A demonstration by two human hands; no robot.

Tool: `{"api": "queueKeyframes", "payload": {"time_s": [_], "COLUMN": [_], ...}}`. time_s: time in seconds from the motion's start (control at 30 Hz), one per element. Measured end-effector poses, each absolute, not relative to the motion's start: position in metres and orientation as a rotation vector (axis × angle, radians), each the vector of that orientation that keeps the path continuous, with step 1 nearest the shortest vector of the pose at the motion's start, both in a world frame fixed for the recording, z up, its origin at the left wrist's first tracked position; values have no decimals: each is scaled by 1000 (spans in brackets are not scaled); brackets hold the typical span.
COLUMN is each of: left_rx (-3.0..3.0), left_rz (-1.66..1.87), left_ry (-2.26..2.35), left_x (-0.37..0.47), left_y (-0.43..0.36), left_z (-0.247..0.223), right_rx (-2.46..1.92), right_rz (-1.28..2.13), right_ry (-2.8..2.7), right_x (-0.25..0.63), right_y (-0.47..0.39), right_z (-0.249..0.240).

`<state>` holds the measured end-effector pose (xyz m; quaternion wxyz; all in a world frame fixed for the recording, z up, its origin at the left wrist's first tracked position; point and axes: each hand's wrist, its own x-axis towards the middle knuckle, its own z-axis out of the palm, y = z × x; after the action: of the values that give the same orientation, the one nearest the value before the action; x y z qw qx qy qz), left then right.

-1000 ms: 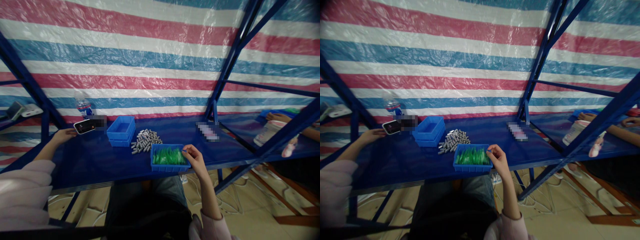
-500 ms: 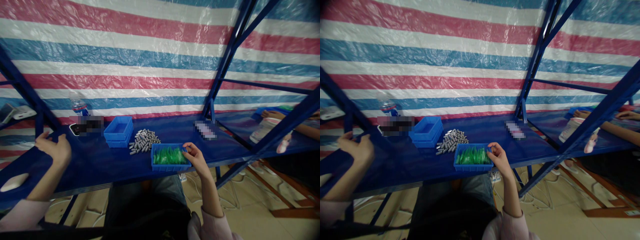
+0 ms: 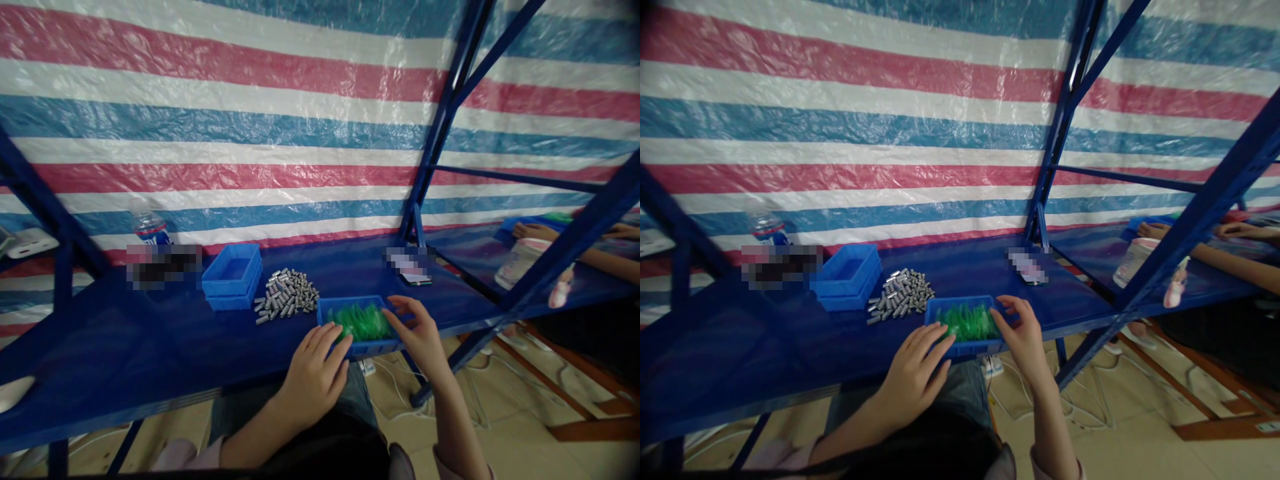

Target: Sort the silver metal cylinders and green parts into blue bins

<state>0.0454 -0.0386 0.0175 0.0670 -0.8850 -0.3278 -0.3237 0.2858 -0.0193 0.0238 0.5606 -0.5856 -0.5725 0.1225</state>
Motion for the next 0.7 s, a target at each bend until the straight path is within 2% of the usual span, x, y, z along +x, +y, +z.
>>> {"api": "queueKeyframes", "payload": {"time_s": [0.1, 0.27, 0.7], "left_rx": [-2687, -2693, -2780], "left_rz": [-927, -853, -475], "left_ry": [-983, -1001, -1217], "left_x": [63, 80, 103], "left_y": [-32, -19, 13], "left_z": [14, 13, 55], "right_rx": [-1385, -1348, -1297], "right_rz": [-98, -42, -360], "right_ry": [-1429, -1839, -1953], "right_x": [289, 299, 312], "right_y": [-35, -51, -55], "right_z": [31, 33, 23]}}
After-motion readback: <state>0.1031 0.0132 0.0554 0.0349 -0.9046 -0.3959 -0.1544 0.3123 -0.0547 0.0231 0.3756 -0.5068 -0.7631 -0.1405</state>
